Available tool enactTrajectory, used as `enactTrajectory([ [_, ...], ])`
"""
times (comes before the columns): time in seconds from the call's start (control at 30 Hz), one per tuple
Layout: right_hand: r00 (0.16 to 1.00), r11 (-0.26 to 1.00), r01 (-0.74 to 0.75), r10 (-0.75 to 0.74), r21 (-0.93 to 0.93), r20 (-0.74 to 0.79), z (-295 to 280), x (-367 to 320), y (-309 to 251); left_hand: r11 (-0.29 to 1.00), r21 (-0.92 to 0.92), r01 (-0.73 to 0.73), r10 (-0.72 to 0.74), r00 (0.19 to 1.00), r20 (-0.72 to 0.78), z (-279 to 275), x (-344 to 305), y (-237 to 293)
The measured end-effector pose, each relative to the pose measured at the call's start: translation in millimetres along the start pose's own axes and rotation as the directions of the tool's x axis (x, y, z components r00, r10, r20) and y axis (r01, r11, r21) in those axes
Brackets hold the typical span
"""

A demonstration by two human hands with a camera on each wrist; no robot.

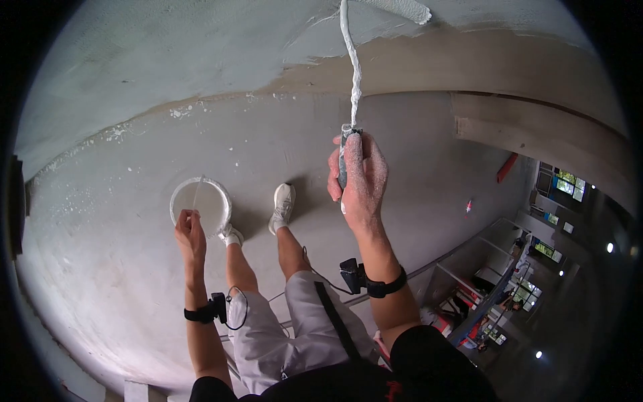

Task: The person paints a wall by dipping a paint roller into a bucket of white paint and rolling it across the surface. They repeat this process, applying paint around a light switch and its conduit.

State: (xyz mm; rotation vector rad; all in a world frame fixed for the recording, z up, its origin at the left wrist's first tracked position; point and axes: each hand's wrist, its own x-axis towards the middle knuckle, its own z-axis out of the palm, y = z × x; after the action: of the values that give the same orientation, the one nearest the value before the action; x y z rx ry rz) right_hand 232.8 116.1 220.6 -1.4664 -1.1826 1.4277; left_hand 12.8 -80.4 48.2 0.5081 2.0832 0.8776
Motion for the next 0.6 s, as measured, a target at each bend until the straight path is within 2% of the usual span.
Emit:
enactTrajectory([
  [0.03,1.000,1.000,0.009,-0.009,-0.013,-0.004,-1.9,1.1,-0.3,1.000,-0.003,-0.017,0.017,1.000,-0.006,1.9,0.3,-0.5],
  [0.1,0.990,0.990,-0.119,0.113,0.076,0.080,-5.3,5.5,8.0,1.000,-0.014,-0.009,0.009,1.000,0.005,3.9,1.0,1.3],
  [0.13,0.991,0.992,-0.108,0.103,0.067,0.083,-5.9,8.3,14.7,1.000,-0.012,-0.001,0.001,1.000,0.009,3.9,1.6,3.6],
  [0.2,0.964,0.962,-0.228,0.202,0.149,0.173,-6.5,15.5,34.1,1.000,-0.013,0.001,-0.001,1.000,0.013,2.9,2.0,9.8],
  [0.3,0.945,0.943,-0.304,0.281,0.133,0.164,-0.4,23.0,66.0,0.998,-0.059,0.005,-0.004,1.000,0.029,0.2,2.1,13.6],
  [0.47,0.919,0.925,-0.370,0.351,0.084,0.179,-3.0,43.1,127.3,0.999,-0.028,0.025,-0.024,0.999,0.038,-6.6,-1.6,21.1],
  [0.53,0.909,0.912,-0.410,0.409,0.003,0.087,-0.4,48.9,138.2,0.999,-0.037,0.025,-0.024,0.999,0.036,-5.6,-1.4,14.2],
  [0.6,0.906,0.908,-0.419,0.417,0.013,0.074,0.6,49.9,140.3,0.998,-0.052,0.022,-0.020,0.999,0.030,-5.7,0.6,10.4],
])
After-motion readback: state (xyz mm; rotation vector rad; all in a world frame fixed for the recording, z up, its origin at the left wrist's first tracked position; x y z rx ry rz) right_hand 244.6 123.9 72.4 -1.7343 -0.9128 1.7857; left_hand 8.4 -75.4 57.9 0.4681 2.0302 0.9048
